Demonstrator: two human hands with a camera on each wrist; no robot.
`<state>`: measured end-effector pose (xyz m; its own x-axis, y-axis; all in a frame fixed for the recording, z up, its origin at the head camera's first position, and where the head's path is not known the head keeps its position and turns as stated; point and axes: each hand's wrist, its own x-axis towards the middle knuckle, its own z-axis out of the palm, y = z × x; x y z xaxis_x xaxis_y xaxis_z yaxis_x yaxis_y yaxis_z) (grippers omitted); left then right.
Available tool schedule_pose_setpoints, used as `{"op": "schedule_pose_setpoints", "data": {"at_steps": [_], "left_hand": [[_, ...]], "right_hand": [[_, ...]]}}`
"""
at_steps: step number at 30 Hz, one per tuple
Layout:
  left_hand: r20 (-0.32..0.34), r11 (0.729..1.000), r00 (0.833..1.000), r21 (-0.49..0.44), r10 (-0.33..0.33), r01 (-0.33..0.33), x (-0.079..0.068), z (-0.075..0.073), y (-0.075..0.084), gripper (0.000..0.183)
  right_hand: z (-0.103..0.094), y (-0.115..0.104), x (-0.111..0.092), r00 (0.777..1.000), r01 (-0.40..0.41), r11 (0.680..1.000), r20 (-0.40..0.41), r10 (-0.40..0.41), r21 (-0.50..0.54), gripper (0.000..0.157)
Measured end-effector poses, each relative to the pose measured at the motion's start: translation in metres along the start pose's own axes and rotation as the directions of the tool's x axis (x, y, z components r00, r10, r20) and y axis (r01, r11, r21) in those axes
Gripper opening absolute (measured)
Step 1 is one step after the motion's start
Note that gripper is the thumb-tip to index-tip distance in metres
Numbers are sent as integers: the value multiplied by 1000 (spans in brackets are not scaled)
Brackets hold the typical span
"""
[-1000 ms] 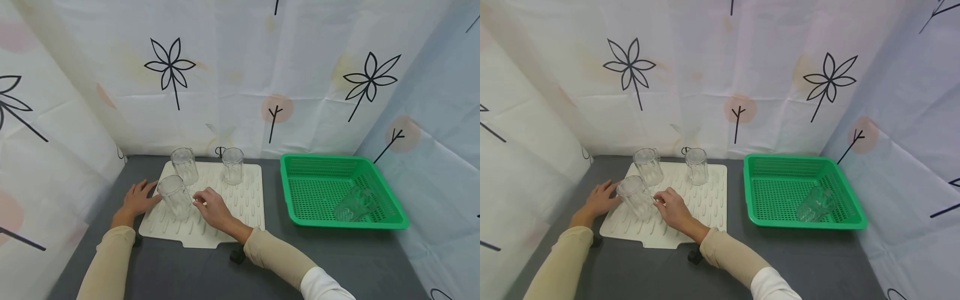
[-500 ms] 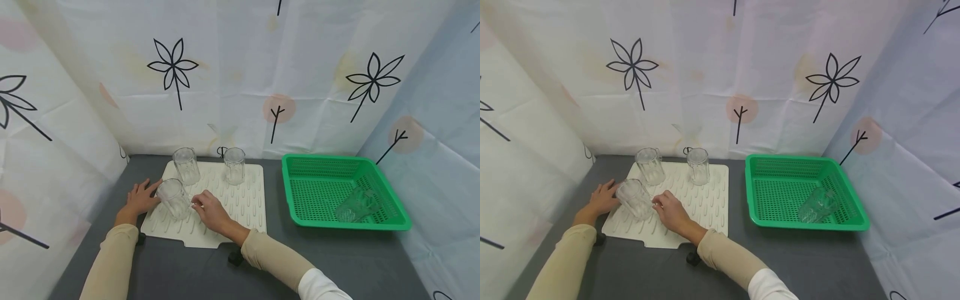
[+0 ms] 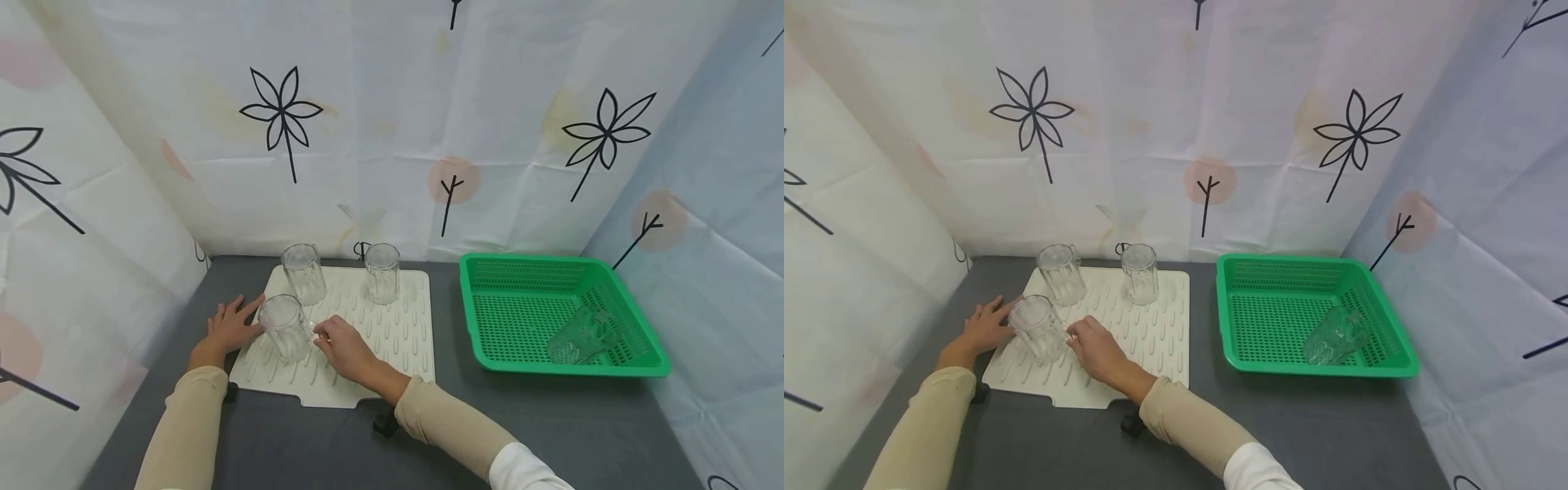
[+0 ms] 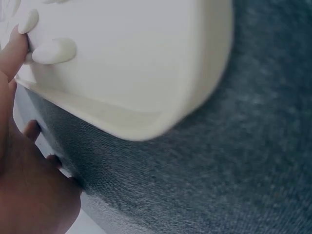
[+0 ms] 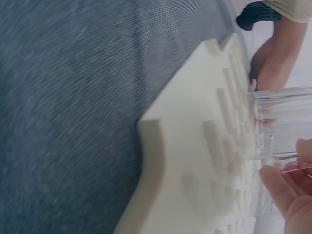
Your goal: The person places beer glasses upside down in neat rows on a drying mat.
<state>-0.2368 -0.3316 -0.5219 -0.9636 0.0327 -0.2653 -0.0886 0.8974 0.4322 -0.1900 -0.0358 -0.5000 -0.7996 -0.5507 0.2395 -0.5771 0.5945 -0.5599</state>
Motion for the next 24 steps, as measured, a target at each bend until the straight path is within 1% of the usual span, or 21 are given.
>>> {"op": "schedule_pose_setpoints", "data": {"at_steps": [5, 8, 11, 15, 21, 24], "left_hand": [[13, 1000, 1000, 2, -8, 8, -1, -1, 0, 76], [17, 1000, 1000, -6, -10, 10, 0, -1, 1, 76], [20, 1000, 1000, -11, -11, 11, 2, 0, 1, 76], [29, 1000, 999, -20, -19, 20, 1, 0, 2, 76], [26, 1000, 999, -18, -24, 25, 1, 2, 1, 76], [18, 999, 999, -18, -27, 27, 0, 2, 1, 75]], "right_hand": [[-4, -2, 0, 996, -38, 999, 80, 37, 9, 33], [-6, -1, -2, 993, -46, 999, 106, 46, -3, 39], [-10, -1, -2, 994, -30, 998, 105, 35, -51, 45], [-20, -5, -4, 996, -8, 987, 90, 22, -159, 54], [-34, -5, -4, 999, 47, 949, 41, -36, -313, 60], [-44, -5, -4, 999, 38, 931, 26, -30, -363, 65]]}}
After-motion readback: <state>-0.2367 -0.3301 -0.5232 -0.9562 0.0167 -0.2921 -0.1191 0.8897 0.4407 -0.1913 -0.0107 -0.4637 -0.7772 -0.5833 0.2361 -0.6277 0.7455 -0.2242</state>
